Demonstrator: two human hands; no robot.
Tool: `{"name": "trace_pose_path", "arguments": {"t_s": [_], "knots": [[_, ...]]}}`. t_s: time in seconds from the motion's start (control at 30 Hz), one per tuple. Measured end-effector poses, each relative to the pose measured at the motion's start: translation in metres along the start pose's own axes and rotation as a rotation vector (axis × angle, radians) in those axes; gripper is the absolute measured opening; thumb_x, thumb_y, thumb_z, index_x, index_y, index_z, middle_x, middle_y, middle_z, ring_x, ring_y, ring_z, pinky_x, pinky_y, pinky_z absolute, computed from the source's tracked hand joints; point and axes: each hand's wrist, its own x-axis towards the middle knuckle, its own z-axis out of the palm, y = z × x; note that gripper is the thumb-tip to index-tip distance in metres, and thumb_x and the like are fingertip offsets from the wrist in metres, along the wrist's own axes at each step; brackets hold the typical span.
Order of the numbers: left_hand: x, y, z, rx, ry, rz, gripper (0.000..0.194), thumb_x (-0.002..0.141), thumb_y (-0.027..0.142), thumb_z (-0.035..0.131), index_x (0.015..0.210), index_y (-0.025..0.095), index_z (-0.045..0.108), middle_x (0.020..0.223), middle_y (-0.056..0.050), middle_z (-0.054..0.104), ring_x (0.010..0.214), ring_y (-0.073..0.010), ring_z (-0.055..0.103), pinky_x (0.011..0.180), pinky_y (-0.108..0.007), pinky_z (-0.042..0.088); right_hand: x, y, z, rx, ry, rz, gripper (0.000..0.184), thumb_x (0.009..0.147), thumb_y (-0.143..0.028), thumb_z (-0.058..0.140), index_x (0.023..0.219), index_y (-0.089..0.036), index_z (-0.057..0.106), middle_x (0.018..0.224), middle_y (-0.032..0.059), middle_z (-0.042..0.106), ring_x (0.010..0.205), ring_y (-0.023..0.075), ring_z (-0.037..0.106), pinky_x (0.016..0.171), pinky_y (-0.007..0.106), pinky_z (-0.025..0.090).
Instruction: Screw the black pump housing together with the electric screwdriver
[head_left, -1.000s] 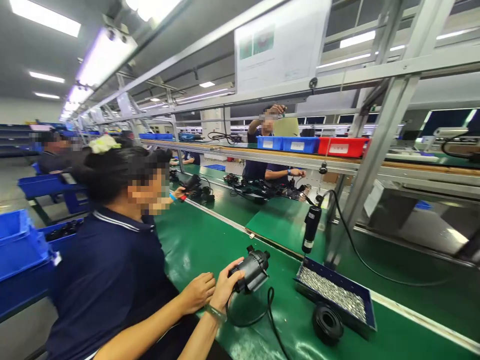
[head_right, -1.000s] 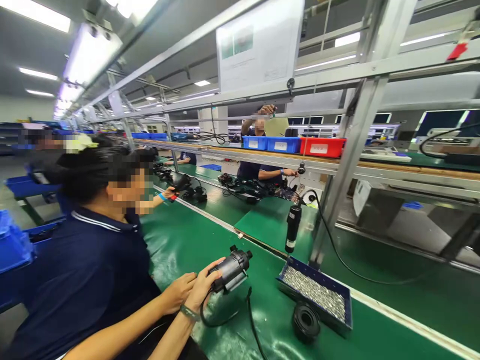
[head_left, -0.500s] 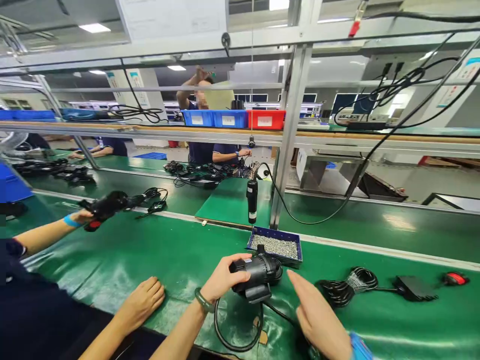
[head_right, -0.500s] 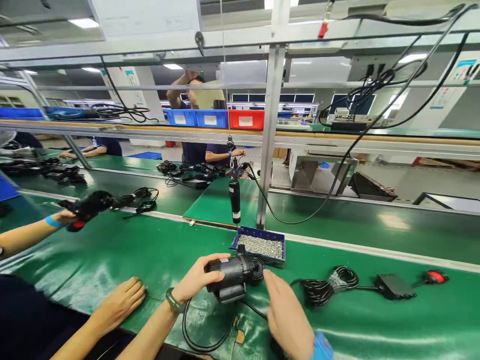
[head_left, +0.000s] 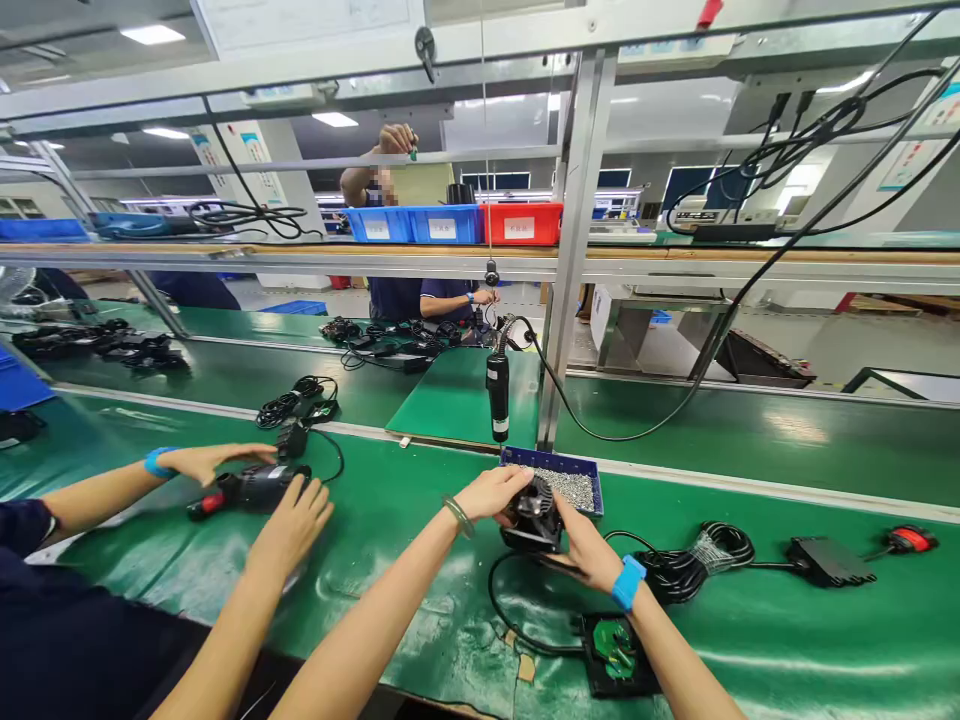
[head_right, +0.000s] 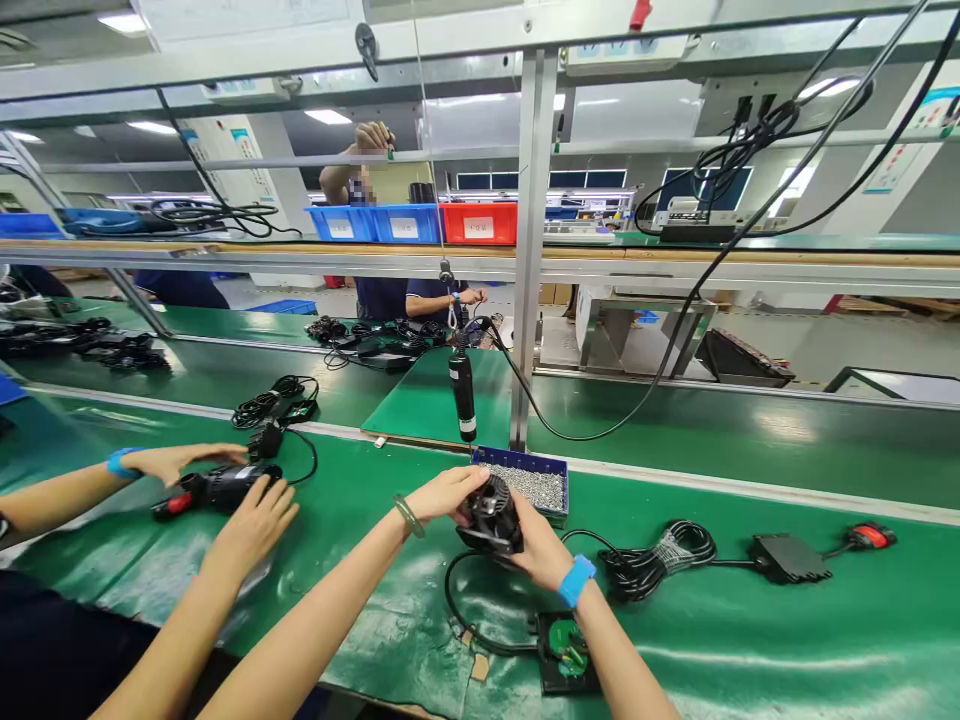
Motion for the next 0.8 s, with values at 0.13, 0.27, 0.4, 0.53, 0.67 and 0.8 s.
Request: {"name": "trace_pose_path", "arguments": {"t_s": [0.13,0.27,0.4,0.53,0.67,0.8], "knots": [[0.010,-0.013,0.009,0.008,0.034,0.121,0.074,0.077,0.081,0.046,0.105,0.017,0.070,0.099,-0.010,0.073,0.088,-0.0252,0.069,0.084,-0.037,0.056,-0.014,0.021,-0.009,0.048,0.016,0.115,0.091,0.076,-0.057,0.073,0.148,-0.015,0.038,0.145,0.0195,0.048,0.139,0.0358,0.042,0.121,0.059,0.032],[0.014,-0.032,0.038,-0.196,0.075,0.357,0.073,0.082,0.075,0.050,0.121,0.016,0.067,0.130,-0.011,0.066,0.125,-0.0272,0.056,0.114,-0.039,0.039,-0.025,0.016,-0.011,0.082,-0.037,0.226,0.092,0.072,-0.057,0.075,0.146,-0.013,0.042,0.146,0.0200,0.048,0.139,0.0374,0.041,0.121,0.059,0.031],[0.013,-0.055,0.063,-0.572,0.147,0.341,0.069,0.090,0.070,0.040,0.121,0.014,0.066,0.122,-0.011,0.069,0.114,-0.0241,0.060,0.107,-0.037,0.044,-0.029,-0.005,-0.007,0.288,-0.086,0.165,0.084,0.076,-0.041,0.071,0.149,-0.017,0.037,0.145,0.0152,0.052,0.129,0.0319,0.054,0.113,0.052,0.044],[0.014,-0.072,0.069,-0.613,0.246,0.448,0.070,0.085,0.073,0.045,0.112,0.013,0.071,0.109,-0.010,0.071,0.101,-0.0237,0.063,0.095,-0.034,0.048,-0.030,-0.010,0.003,0.196,-0.039,0.127,0.088,0.075,-0.034,0.071,0.151,-0.011,0.034,0.155,0.0183,0.038,0.145,0.0323,0.035,0.124,0.052,0.027],[0.025,-0.066,0.077,-0.565,0.263,0.524,0.079,0.077,0.082,0.045,0.103,0.012,0.073,0.093,-0.010,0.072,0.086,-0.0226,0.063,0.083,-0.033,0.051,-0.034,-0.001,0.012,0.183,-0.014,0.122,0.089,0.078,-0.033,0.068,0.154,-0.012,0.027,0.159,0.0168,0.029,0.149,0.0291,0.028,0.126,0.051,0.022],[0.007,-0.046,0.064,-0.572,0.285,0.454,0.086,0.068,0.088,0.049,0.100,0.011,0.074,0.092,-0.012,0.073,0.084,-0.0244,0.065,0.081,-0.035,0.054,-0.038,-0.002,-0.005,0.201,-0.144,0.188,0.104,0.069,-0.024,0.071,0.158,-0.012,0.018,0.161,0.0162,0.024,0.151,0.0288,0.024,0.126,0.049,0.021]]}}
